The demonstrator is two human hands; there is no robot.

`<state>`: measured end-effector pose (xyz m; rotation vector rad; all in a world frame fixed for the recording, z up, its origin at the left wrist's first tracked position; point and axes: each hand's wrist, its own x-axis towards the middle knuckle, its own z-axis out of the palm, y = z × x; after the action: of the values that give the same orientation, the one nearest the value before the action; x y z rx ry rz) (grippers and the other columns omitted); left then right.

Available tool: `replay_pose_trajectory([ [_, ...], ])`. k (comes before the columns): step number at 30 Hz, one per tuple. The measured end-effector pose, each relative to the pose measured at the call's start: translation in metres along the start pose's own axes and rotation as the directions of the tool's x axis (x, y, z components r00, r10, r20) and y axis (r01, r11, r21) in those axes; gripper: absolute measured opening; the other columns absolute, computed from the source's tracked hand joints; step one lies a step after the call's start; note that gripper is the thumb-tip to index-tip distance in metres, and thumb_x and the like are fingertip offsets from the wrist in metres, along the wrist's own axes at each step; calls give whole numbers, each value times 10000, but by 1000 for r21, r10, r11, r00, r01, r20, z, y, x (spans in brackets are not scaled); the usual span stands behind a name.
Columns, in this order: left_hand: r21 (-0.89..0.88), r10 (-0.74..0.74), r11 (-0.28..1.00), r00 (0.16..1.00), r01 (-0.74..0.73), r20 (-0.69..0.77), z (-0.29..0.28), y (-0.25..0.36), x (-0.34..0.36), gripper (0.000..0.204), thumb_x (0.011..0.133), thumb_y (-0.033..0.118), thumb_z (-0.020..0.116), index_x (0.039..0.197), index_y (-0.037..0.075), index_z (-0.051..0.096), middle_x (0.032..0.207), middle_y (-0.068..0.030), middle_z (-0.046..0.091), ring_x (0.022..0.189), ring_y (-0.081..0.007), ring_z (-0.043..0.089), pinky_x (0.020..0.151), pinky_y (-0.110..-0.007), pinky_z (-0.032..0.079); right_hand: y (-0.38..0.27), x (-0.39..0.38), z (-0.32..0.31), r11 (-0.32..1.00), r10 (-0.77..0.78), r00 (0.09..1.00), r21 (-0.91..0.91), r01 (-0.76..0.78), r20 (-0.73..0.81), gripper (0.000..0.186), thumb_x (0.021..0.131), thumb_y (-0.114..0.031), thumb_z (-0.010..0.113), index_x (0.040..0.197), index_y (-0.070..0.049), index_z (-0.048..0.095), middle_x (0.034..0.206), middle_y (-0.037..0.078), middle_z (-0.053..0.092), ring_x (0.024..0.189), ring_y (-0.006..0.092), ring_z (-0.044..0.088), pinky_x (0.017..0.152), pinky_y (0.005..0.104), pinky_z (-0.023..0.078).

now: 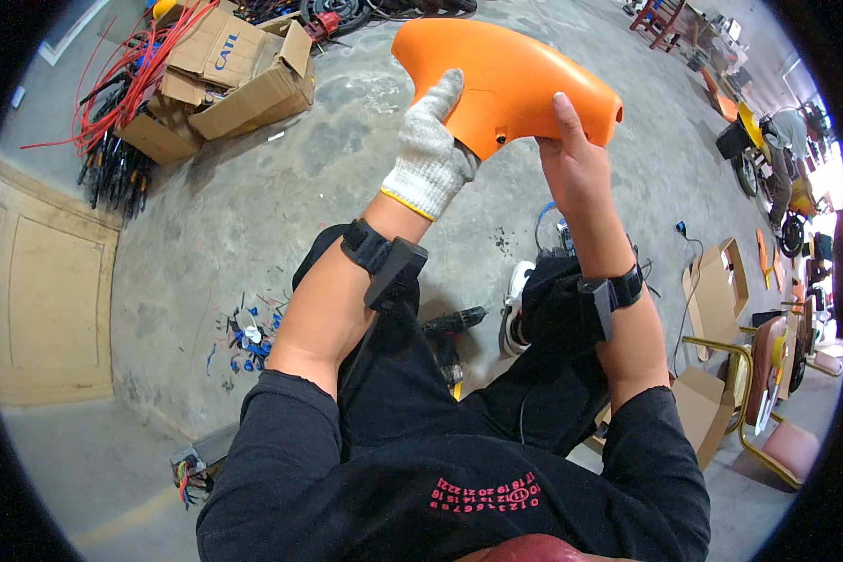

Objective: The recorder is assembling and securing components onto an orange plastic motorcycle part using an electric drill and screws.

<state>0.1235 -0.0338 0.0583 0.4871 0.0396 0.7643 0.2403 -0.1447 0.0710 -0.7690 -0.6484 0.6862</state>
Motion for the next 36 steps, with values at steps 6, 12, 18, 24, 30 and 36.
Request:
replay_pose_trajectory([
  [6,-15,32,999,999,-33,-35,-2,1,0,420,986,195,556,1348,16,440,1242,-175,591,1105,-338,631,896,-503,568,1,-1,-3,999,31,999,-37,-30,11,396,972,-223,643,1308,-65,506,1228,47,585,1157,171,559,982,337,456],
  [12,104,20,994,1000,-18,-18,0,4,-3,446,1016,272,499,1388,43,415,1330,-179,559,1168,-357,599,935,-562,525,2,-5,-8,965,-36,995,-257,59,92,353,961,-225,662,1251,-51,559,1149,17,626,1082,145,580,942,305,460],
  [18,215,33,977,998,-19,-62,7,9,-23,450,1007,279,513,1384,45,434,1303,-157,588,1171,-351,598,943,-559,518,-3,-26,-4,942,-76,986,-313,120,149,366,937,-212,694,1237,-44,565,1120,19,631,1036,116,591,877,292,493],
  [24,379,204,911,976,-162,-75,10,22,-35,460,972,275,578,1345,25,479,1268,-138,611,1156,-326,606,970,-505,504,5,-24,-25,788,88,896,-581,205,435,406,972,-313,631,1238,-10,588,1095,82,689,1001,180,669,797,311,535],
  [30,385,366,884,904,-265,-219,3,69,-51,346,954,238,608,1251,84,518,1220,-107,638,1037,-313,661,869,-480,557,8,-49,-28,52,701,680,-966,252,215,567,946,-440,597,1352,-46,563,1146,190,690,1018,275,683,867,365,523],
  [36,286,359,910,917,-301,-176,-17,80,-63,385,961,219,589,1300,70,485,1249,-125,622,1116,-333,629,916,-527,530,147,-92,-132,-74,793,600,-961,265,105,692,875,-490,632,1371,-20,520,1345,239,554,1227,397,545,1037,445,441],
])
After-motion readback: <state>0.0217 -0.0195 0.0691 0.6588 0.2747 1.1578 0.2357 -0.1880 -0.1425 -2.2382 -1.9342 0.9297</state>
